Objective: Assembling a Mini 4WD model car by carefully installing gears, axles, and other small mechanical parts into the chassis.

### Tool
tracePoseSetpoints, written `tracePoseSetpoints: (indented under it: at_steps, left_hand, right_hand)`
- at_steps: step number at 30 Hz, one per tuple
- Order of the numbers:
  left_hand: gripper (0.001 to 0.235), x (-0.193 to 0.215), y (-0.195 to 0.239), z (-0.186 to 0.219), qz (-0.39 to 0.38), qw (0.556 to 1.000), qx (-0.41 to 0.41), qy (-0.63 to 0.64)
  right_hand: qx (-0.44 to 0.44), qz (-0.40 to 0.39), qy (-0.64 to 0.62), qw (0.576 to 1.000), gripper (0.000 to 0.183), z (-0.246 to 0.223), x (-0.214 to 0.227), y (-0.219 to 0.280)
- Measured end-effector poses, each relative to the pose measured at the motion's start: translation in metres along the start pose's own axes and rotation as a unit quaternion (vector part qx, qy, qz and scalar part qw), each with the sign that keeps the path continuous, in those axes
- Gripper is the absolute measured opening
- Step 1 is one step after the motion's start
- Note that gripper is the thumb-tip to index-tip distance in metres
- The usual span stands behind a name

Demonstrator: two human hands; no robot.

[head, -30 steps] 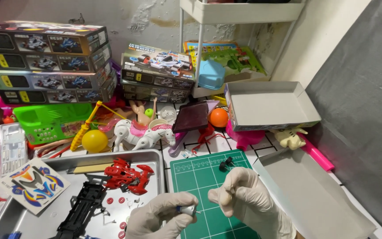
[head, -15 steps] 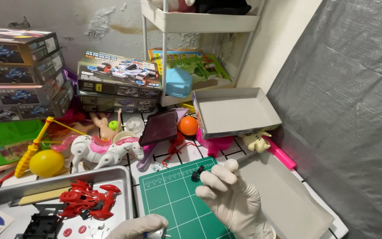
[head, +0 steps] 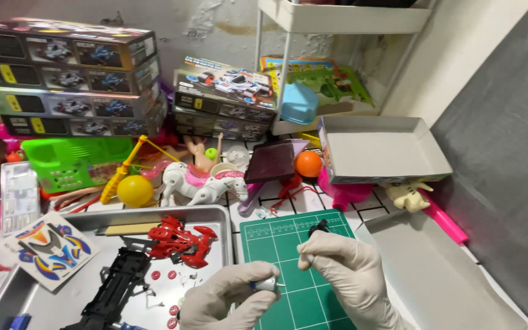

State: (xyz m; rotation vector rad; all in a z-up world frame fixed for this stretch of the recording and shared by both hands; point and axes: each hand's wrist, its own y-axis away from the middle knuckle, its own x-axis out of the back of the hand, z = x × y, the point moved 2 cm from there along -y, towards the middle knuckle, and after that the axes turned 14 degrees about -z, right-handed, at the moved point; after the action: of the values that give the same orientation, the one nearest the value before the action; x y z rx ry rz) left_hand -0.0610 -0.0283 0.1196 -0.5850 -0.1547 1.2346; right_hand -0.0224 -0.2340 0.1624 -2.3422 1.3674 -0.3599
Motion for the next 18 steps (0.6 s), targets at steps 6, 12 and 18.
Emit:
tracePoseSetpoints:
  at_steps: [6, 12, 18]
  left_hand:
    - [0.036, 0.004, 0.0, 0.004, 0.007, 0.985, 0.041, -0.166]
    - [0.037, -0.003, -0.002, 0.007, 0.042, 0.988, -0.012, -0.146]
    - [0.037, -0.007, -0.007, 0.02, 0.066, 0.983, -0.039, -0.165]
  right_hand:
    - [-0.064, -0.011, 0.001, 0.998, 0.017, 0.011, -0.012, 0.003]
    - [-0.065, -0.012, -0.09, 0.994, 0.015, 0.024, -0.018, 0.009]
    - [-0.09, 0.0, -0.141, 0.986, 0.014, 0.036, -0.014, 0.018]
